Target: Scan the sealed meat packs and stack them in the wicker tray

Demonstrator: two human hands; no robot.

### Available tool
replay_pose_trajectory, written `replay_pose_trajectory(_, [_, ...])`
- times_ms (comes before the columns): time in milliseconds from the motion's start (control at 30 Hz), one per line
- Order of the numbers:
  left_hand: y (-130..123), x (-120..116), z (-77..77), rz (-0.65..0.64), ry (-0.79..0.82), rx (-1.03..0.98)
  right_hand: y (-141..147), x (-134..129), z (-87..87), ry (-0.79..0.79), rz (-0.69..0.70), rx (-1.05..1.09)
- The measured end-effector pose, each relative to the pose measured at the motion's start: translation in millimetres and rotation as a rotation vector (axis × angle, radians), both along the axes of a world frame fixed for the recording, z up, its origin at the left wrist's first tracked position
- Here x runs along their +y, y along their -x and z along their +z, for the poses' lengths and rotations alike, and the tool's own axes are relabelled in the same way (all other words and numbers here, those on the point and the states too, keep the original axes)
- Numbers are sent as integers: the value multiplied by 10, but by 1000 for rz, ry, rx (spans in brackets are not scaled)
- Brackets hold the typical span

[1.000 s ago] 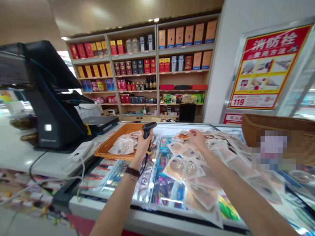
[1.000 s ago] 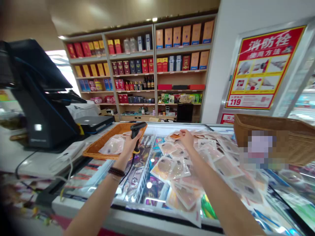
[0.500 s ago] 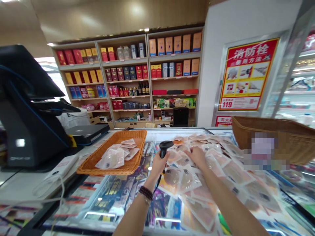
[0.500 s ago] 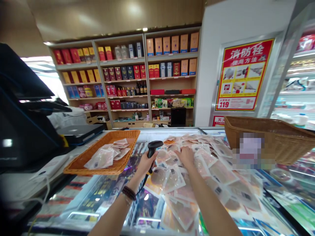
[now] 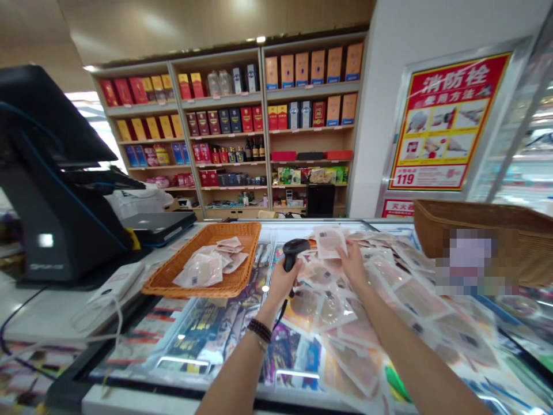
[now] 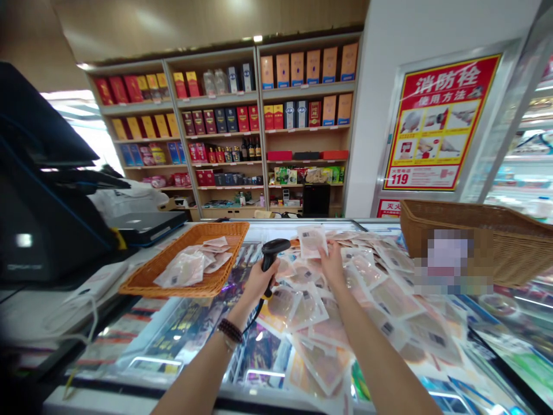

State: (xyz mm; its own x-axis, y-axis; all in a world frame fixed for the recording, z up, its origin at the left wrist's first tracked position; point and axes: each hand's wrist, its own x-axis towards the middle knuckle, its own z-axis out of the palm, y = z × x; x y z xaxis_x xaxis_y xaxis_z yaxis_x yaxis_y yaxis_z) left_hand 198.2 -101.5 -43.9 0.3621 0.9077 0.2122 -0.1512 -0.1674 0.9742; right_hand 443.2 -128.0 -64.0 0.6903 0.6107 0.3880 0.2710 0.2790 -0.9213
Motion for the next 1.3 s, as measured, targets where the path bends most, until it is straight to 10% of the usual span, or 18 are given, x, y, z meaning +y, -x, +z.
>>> replay_pose_trajectory(233, [14, -44, 85, -39, 11, -21, 143, 33, -18, 41, 248, 133])
replay_pose_trajectory(900, [40, -35, 167, -50, 12, -60, 120, 21, 83, 38, 191, 101])
replay_pose_trajectory(1133, [584, 220, 510, 118, -61, -112, 130, 364, 474, 116, 249, 96])
replay_pose_trajectory(1300, [1300, 407, 728, 294, -90, -114, 702, 920, 713, 75, 377, 122])
